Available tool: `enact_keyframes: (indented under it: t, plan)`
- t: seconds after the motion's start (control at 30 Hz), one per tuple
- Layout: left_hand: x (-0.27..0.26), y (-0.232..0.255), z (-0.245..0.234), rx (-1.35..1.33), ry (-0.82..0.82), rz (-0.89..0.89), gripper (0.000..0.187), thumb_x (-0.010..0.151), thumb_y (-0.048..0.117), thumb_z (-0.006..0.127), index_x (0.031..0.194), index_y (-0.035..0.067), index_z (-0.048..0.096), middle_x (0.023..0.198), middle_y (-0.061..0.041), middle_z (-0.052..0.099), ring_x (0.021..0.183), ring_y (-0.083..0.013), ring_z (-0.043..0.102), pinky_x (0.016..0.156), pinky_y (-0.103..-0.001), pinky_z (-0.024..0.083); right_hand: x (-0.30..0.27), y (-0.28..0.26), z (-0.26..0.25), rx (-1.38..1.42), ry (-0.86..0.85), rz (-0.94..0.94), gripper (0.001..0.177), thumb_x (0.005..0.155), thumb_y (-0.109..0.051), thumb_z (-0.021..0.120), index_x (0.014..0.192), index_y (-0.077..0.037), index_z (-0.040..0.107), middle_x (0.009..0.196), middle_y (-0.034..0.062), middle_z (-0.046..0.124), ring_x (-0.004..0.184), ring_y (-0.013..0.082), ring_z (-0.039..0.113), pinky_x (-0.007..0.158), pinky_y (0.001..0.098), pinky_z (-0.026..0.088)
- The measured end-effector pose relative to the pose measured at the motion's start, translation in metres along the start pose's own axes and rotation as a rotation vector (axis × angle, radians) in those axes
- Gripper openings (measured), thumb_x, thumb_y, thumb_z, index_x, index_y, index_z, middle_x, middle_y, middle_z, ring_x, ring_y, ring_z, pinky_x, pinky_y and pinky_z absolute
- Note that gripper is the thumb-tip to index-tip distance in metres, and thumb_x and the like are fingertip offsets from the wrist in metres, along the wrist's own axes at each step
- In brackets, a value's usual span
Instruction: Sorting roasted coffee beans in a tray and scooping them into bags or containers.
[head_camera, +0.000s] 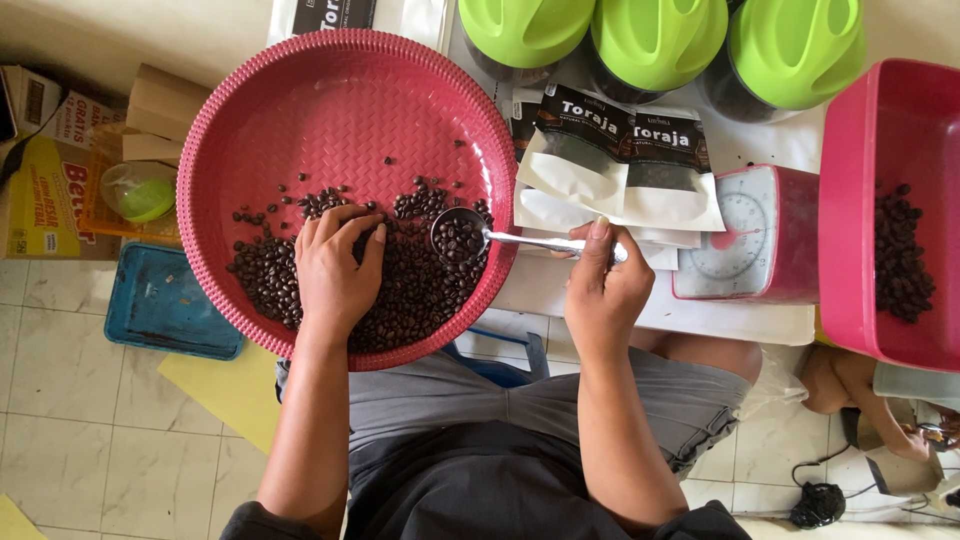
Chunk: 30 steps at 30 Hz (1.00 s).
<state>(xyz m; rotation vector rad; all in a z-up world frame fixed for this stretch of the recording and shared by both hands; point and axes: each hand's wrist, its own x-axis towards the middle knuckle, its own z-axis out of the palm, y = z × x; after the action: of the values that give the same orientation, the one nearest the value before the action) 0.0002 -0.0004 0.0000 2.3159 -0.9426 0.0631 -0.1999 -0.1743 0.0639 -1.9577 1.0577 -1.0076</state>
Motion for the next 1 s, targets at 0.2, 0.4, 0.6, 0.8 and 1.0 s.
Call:
enact_keyframes:
  t: [0.2, 0.4, 0.6, 0.8, 1.0]
  plan:
    - [-0.0001, -0.0006, 0.0006, 0.002, 0.002, 0.001, 0.015, 0.098, 0.026, 0.074, 0.109, 0.018, 0.079, 0.115, -0.002, 0.070, 0.109, -0.0280, 0.063, 0.109, -0.049, 0.039, 0.0001, -0.0004, -0.0015, -0.011, -0.003, 0.025, 0.037, 0.114, -0.028, 0.047, 0.093, -0.009, 0.071, 0.063, 0.0089, 0.067, 0.048, 0.0180, 0.062, 0.062, 0.0318, 0.055]
    - [0.0001, -0.0009, 0.0001, 0.003, 0.006, 0.016, 0.015, 0.097, 0.026, 0.074, 0.109, 0.019, 0.079, 0.115, -0.002, 0.070, 0.108, -0.0284, 0.063, 0.108, -0.049, 0.040, -0.0002, 0.0044, -0.0022, -0.025, 0.008, -0.009, 0.037, 0.114, -0.027, 0.047, 0.092, -0.009, 0.071, 0.059, 0.0079, 0.065, 0.047, 0.0184, 0.062, 0.062, 0.0318, 0.055]
    - [-0.0002, 0.0019, -0.0011, -0.006, 0.008, 0.013, 0.015, 0.098, 0.026, 0.074, 0.109, 0.018, 0.079, 0.115, -0.003, 0.070, 0.108, -0.0292, 0.064, 0.107, -0.049, 0.041, -0.0002, 0.0065, -0.0023, -0.023, 0.019, -0.003, 0.036, 0.114, -0.027, 0.048, 0.092, -0.010, 0.072, 0.056, 0.0062, 0.062, 0.046, 0.0179, 0.062, 0.063, 0.0305, 0.055]
    - [0.0005, 0.0017, -0.0009, 0.005, 0.017, 0.016, 0.014, 0.097, 0.025, 0.074, 0.109, 0.018, 0.079, 0.115, -0.003, 0.070, 0.107, -0.0286, 0.064, 0.107, -0.048, 0.041, 0.0006, 0.0057, -0.0037, -0.055, 0.034, -0.044, 0.035, 0.114, -0.025, 0.048, 0.093, -0.009, 0.072, 0.058, 0.0083, 0.064, 0.048, 0.0210, 0.064, 0.063, 0.0331, 0.056]
    - [0.0000, 0.0040, -0.0024, 0.005, 0.011, 0.007, 0.015, 0.097, 0.025, 0.074, 0.109, 0.017, 0.079, 0.115, -0.003, 0.070, 0.107, -0.0289, 0.064, 0.107, -0.048, 0.041, 0.0004, 0.0041, -0.0028, -0.030, 0.039, -0.029, 0.036, 0.114, -0.026, 0.048, 0.093, -0.009, 0.072, 0.059, 0.0079, 0.065, 0.047, 0.0199, 0.064, 0.063, 0.0330, 0.056]
